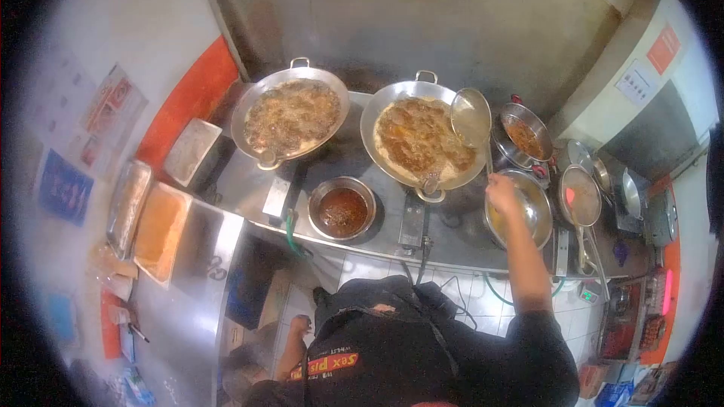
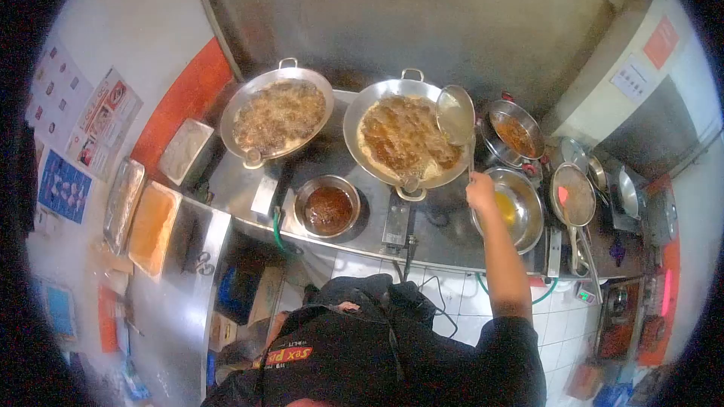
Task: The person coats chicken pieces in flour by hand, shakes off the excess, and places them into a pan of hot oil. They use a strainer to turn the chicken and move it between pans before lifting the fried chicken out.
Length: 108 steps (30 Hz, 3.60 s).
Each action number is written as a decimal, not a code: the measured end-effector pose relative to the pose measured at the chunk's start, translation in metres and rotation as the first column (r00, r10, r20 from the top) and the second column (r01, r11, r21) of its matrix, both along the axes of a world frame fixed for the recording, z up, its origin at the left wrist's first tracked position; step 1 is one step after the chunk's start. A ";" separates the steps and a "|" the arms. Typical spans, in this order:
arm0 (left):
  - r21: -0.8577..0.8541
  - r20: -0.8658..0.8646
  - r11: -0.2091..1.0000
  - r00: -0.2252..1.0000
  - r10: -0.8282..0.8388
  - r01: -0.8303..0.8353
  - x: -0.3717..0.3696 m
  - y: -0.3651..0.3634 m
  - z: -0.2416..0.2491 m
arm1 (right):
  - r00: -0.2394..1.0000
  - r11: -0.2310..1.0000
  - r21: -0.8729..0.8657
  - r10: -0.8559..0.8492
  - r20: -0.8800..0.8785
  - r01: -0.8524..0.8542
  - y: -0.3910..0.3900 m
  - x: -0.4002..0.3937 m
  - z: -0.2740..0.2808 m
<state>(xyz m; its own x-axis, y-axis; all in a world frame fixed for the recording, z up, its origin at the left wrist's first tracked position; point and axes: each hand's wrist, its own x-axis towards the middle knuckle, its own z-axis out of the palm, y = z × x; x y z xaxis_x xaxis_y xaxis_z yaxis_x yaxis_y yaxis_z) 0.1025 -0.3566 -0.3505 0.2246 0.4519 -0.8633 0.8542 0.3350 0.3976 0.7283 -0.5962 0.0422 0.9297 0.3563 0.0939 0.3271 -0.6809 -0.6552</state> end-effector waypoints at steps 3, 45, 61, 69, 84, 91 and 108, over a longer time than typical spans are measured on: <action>0.096 -0.010 0.976 0.980 -0.197 0.197 0.001 0.007 0.004 | 0.916 0.975 0.188 -0.036 -0.401 0.120 0.009 0.009 -0.006; 0.366 -0.288 0.601 0.700 -0.653 0.711 -0.133 0.013 -0.012 | 0.107 0.924 0.350 0.336 -0.936 0.153 0.448 -0.085 -0.014; 0.416 -0.001 0.842 0.926 -0.378 0.344 -0.172 0.062 -0.022 | 0.134 0.841 0.464 0.444 -0.886 0.278 0.406 -0.107 0.021; 0.667 -0.095 0.585 0.831 -0.548 0.462 -0.157 0.081 -0.025 | 0.491 0.971 0.239 0.202 -0.847 0.012 0.417 -0.087 0.048; 0.400 -0.143 0.736 0.831 -0.538 0.545 -0.142 0.094 -0.030 | 0.898 0.893 -0.335 0.145 -0.416 -0.299 0.428 -0.090 0.065; 0.374 -0.158 0.584 0.670 -0.725 0.720 -0.147 0.095 -0.047 | 0.959 0.924 -0.316 0.260 0.111 -0.214 0.408 -0.140 0.036; -0.153 0.080 0.853 0.854 0.515 -0.500 -0.141 0.068 -0.008 | 0.572 0.694 0.660 0.427 -0.700 0.289 0.350 -0.175 0.010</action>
<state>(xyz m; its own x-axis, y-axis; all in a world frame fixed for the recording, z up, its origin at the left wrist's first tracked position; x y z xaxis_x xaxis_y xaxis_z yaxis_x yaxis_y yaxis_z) -0.0383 -0.2888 -0.3581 0.0930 0.4224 -0.9016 0.5033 0.7614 0.4086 0.5536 -0.2466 0.0518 0.7069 0.5901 -0.3900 -0.5126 0.0475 -0.8573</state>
